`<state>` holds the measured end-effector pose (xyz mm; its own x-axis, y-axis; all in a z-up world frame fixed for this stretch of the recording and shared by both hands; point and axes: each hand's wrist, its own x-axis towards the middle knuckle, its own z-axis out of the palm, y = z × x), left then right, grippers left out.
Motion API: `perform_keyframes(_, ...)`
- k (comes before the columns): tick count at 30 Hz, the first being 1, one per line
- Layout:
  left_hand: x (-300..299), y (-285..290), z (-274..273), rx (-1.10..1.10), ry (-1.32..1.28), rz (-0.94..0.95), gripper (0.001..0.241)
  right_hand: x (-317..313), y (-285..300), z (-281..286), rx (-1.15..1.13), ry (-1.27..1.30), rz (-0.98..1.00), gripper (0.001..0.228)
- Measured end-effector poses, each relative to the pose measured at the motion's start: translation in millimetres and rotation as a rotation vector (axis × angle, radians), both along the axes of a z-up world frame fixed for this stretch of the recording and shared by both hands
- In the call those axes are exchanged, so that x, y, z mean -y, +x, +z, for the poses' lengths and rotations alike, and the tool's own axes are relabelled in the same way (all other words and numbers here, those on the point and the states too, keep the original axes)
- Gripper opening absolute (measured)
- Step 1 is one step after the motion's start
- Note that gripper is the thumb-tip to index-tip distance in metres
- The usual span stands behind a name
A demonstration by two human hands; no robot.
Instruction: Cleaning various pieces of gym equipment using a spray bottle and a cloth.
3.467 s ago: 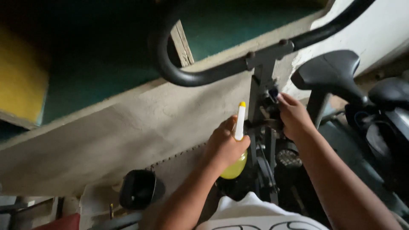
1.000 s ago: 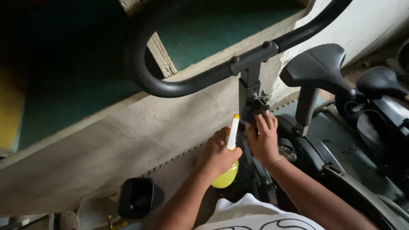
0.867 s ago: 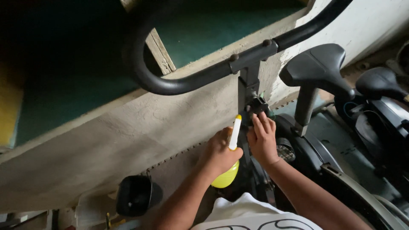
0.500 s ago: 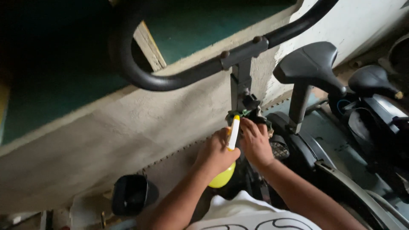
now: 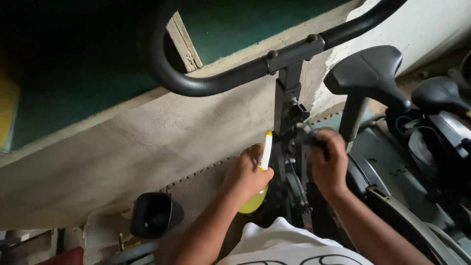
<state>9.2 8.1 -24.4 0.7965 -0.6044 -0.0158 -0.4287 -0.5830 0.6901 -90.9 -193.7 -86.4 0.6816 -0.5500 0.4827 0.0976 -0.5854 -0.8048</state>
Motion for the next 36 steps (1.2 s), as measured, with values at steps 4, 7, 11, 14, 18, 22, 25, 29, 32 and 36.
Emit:
perform_keyframes(4, -4.1, -3.7, 15.8, -0.069, -0.055, 0.022, 0.051, -9.6, 23.9, 28.3, 0.056, -0.022, -0.077, 0.035)
perform_keyframes(7, -5.2, -5.4, 20.6, -0.185, -0.002, 0.047, 0.047, -20.1, 40.2, 21.5, -0.001, -0.137, -0.120, 0.049)
perform_keyframes(11, -4.6, -3.4, 18.1, -0.109, 0.069, 0.037, 0.043, -25.7, 36.8, -13.9, -0.101, -0.232, 0.019, 0.066)
perform_keyframes(14, -2.8, -0.6, -3.7, -0.019, 0.066, -0.003, 0.043, -20.3, 19.5, -51.0, -0.134, -0.269, 0.080, 0.065)
perform_keyframes(18, 0.8, -8.2, 12.4, -0.179, 0.060, 0.024, 0.050, -2.5, -18.2, -73.8, -0.118, -0.089, -0.055, 0.053)
perform_keyframes(22, 3.5, -8.9, 1.9, -0.179, 0.035, -0.024, 0.047, 46.2, -47.2, -118.8, -0.111, 0.039, -0.222, 0.043)
perform_keyframes(25, 8.4, -12.2, 4.3, -0.220, 0.077, -0.044, 0.046, 51.7, -40.1, -90.0, -0.116, 0.029, -0.342, 0.036)
perform_keyframes(29, 11.3, -14.8, 0.2, -0.203, 0.110, -0.070, 0.045, 22.7, -1.4, -26.0, -0.005, -0.176, -0.213, 0.044)
perform_keyframes(32, 14.7, -15.5, 0.3, -0.206, 0.118, -0.071, 0.046, 7.8, 20.6, -39.1, -0.043, -0.213, -0.028, 0.058)
perform_keyframes(36, 16.0, -18.0, -6.8, -0.184, 0.160, -0.092, 0.048, -2.2, 16.5, -86.7, -0.306, -0.745, -0.032, 0.073)
